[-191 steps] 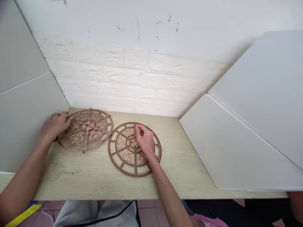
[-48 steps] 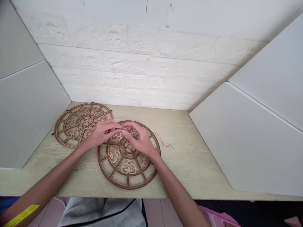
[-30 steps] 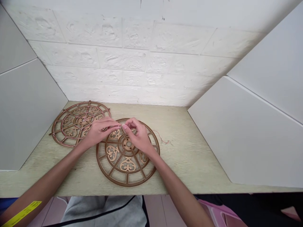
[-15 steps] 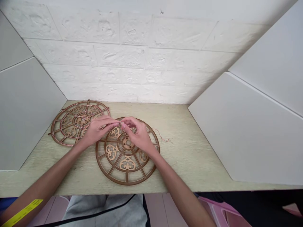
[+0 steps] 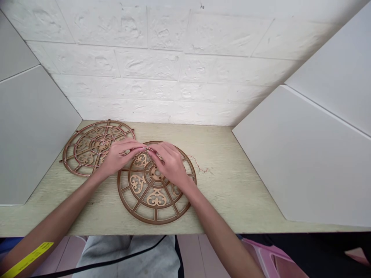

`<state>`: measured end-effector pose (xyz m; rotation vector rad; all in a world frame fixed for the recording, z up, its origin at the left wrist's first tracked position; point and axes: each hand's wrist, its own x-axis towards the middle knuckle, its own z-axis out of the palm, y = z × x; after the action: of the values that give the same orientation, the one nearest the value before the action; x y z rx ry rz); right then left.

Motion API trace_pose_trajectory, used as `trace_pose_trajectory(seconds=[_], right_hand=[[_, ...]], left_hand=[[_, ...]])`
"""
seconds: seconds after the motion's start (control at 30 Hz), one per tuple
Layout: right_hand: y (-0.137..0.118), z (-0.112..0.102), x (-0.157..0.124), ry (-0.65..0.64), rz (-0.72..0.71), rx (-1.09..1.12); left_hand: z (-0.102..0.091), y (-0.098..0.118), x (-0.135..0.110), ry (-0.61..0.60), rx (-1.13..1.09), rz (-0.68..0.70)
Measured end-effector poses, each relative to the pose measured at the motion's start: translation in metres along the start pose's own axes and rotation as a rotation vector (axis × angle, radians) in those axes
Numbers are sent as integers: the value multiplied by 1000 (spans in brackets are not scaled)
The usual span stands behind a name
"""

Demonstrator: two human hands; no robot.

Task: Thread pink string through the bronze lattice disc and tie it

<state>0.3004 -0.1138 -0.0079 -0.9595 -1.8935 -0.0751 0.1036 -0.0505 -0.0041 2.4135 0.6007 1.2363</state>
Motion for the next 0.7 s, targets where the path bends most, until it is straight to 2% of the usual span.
trace_pose_trajectory(seconds=[0.13,0.33,0.47,0.63,0.7], right_hand=[[-4,-3,3,-55,198,207],[-8,-8,9,-233,441,488],[-7,-9,9,-266,482,579],[-6,-7,7,-263,436,534],[-7,-6,6,-229,426,506]], left_hand=[[-1,0,-1,-30,-7,-1],[1,0,-1,-77,-42,-19],[2,-1,-1,-108,-69,-40],[2,-3,-2,-83,-75,-47],[3,-1,-2,-79,-85,-97]])
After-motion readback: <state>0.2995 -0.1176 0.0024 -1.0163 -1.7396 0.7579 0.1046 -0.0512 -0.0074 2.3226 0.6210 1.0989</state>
